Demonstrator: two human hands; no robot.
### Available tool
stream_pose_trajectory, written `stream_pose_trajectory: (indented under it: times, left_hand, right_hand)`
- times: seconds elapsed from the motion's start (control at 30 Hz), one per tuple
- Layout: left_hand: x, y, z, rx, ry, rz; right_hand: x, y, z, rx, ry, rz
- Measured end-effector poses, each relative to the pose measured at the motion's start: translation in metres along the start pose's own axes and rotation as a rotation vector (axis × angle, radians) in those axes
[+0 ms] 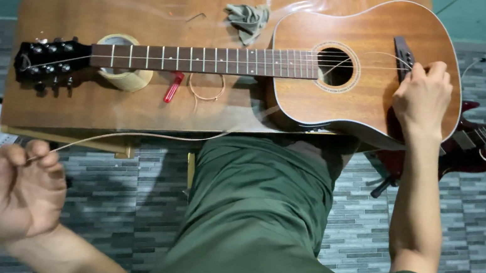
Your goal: The person replaces the strings on an acoustic guitar. They uncoil new strings, thread them through the bridge, and wind them onto the tuning pegs at the headstock. The person uses a red string winder to tighten the strings and plucks them to check the tension.
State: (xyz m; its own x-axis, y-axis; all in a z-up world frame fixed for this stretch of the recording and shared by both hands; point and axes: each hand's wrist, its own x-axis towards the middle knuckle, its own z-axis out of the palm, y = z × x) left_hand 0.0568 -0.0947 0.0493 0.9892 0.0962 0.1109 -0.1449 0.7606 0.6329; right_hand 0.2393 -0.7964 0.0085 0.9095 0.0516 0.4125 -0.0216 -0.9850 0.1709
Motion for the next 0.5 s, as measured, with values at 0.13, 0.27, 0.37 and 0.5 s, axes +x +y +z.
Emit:
stream_pose_trajectory:
  times: [0.13, 0.27, 0.37, 0.5]
  left_hand:
    - [0.004, -0.006, 0.004, -0.009, -0.020, -0.032]
    - [0.009, -0.012, 0.006, -0.022, -0.030, -0.036]
    - [0.012, -0.015, 0.011, -0.021, -0.041, -0.045]
    - [0.013, -0.017, 0.017, -0.004, -0.035, -0.065]
  right_hand:
    - [-0.001, 0.003, 0.008, 0.025, 0.069, 0.026]
    - [0.004, -0.011, -0.011, 0.100, -0.019, 0.054]
    - [0.011, -0.020, -0.035, 0.197, -0.126, 0.131]
    - [0.020, -0.017, -0.037, 0.310, -0.005, -0.004]
